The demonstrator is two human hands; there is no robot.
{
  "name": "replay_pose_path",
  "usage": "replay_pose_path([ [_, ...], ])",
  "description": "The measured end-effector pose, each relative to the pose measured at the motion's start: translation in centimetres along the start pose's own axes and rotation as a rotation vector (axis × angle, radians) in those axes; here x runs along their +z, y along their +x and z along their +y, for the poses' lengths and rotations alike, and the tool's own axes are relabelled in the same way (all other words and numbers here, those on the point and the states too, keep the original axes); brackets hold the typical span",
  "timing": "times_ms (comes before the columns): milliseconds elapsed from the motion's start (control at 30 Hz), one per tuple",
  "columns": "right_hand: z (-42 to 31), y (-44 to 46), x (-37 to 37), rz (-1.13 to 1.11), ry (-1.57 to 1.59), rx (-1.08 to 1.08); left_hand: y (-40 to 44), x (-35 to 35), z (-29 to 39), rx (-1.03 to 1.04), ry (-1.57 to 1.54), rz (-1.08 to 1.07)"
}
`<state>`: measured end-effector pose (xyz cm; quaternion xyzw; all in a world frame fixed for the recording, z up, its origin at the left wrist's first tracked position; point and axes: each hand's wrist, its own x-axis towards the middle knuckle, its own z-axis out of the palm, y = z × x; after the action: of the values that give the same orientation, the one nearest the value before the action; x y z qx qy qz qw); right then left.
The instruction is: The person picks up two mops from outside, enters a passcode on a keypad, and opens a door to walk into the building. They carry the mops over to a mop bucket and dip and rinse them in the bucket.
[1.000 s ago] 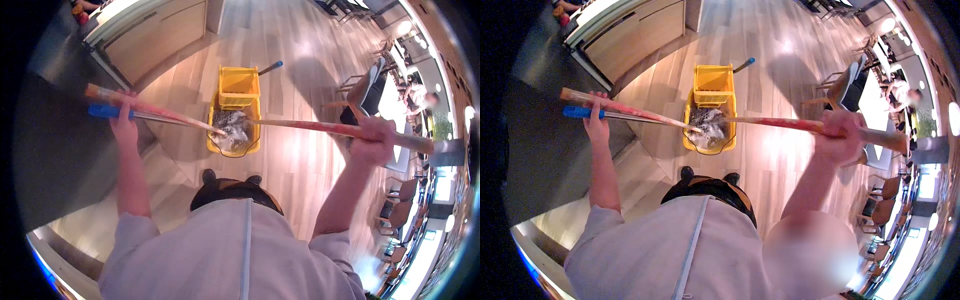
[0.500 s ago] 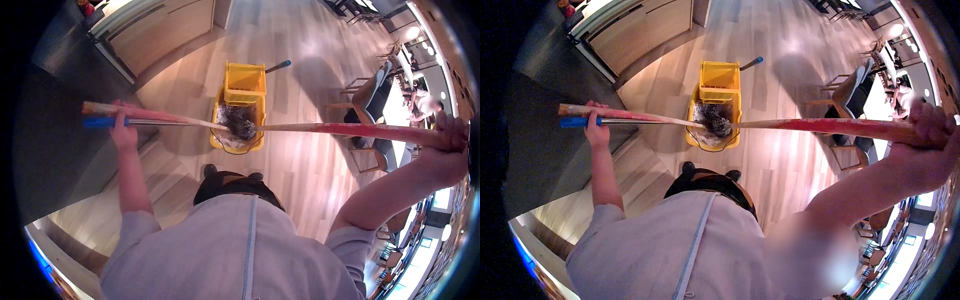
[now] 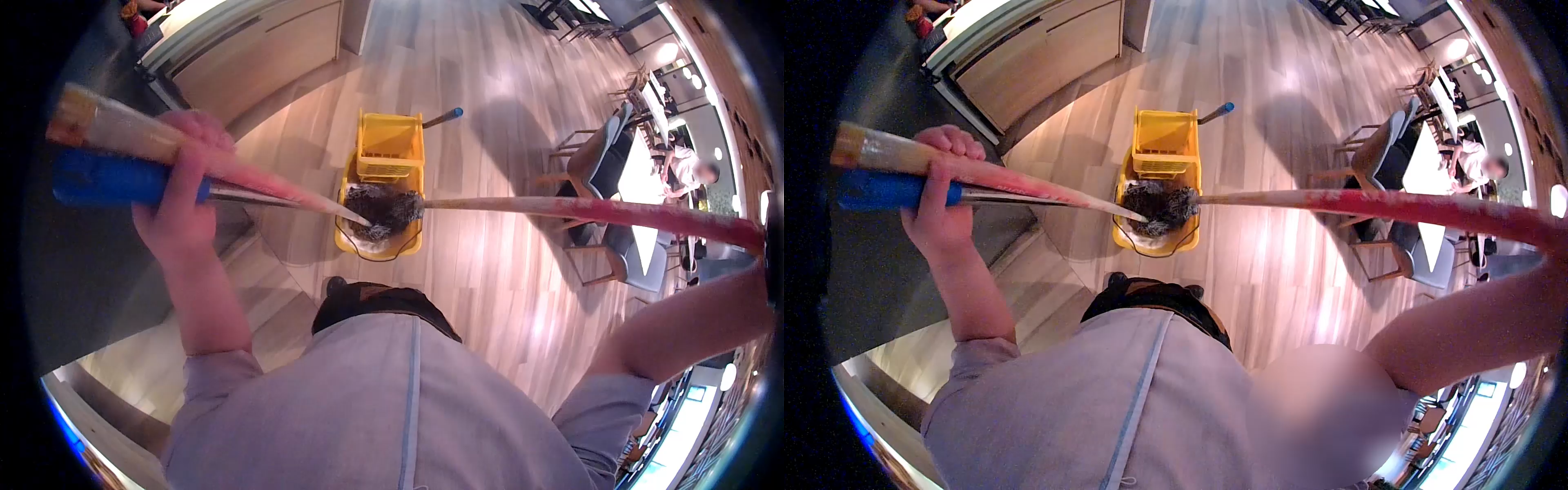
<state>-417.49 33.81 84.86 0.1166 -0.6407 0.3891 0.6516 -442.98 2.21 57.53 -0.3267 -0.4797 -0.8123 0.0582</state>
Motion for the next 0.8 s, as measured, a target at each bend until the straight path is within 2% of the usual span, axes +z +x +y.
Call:
replay_pose_path([
  [67,4.1,-3.3,2.8,0.077,-0.322,-0.165,0.6,0.5,-3.5,-0.002,0.061,-0.005],
  [133,6.6,-6.4,6.3,0.340,-0.471,0.124,1.0,1.5,-6.7,-0.057,0.133,0.034],
  [200,9.6,-7.6,4.4,0.291,-0.440,0.201,0.5,2.1,-8.8,-0.081,0.115,-0.001],
  [233,11.1,-8.9,3.4,0.322,-0.323,0.133,-0.3,2.3,-9.1,-0.105,0.096,-0.034],
  [300,9.8,-10.7,2.4,0.231,-0.138,0.237,-2.3,1.8,-8.5,-0.119,0.101,-0.029],
  [367,10.3,-12.6,1.0,0.046,-0.029,0.305,-3.6,0.9,-8.9,-0.135,0.104,-0.024],
  [400,11.3,-13.0,-0.5,-0.419,0.323,0.346,-3.9,0.4,-9.5,-0.176,0.114,0.033],
  [433,12.8,-13.6,-1.7,-0.566,0.402,0.438,-4.1,-0.1,-10.2,-0.216,0.124,0.090],
  [467,13.4,-15.3,-1.4,-0.542,0.362,0.554,-4.2,-0.7,-11.1,-0.217,0.126,0.089],
  [533,15.6,-17.9,-0.6,-0.655,0.307,0.698,-4.1,-1.8,-12.7,-0.205,0.041,0.114],
  [600,17.3,-20.6,0.2,-0.343,0.346,0.929,-3.3,-2.8,-13.1,-0.198,0.052,0.097],
  [633,18.7,-22.0,-0.1,-0.259,0.272,0.895,-2.9,-3.2,-13.0,-0.190,0.061,0.081],
  [667,20.0,-23.9,0.1,-0.066,0.273,0.848,-2.7,-3.4,-12.8,-0.196,0.059,0.081],
  [700,19.9,-25.2,1.2,-0.008,0.138,0.782,-2.6,-3.7,-12.6,-0.205,0.071,0.105],
  [767,21.0,-27.1,0.4,-0.157,0.305,0.951,-2.7,-4.8,-13.1,-0.215,0.087,0.131],
  [800,20.9,-27.0,-0.1,-0.158,0.307,0.954,-3.0,-5.5,-14.0,-0.219,0.139,0.103],
])
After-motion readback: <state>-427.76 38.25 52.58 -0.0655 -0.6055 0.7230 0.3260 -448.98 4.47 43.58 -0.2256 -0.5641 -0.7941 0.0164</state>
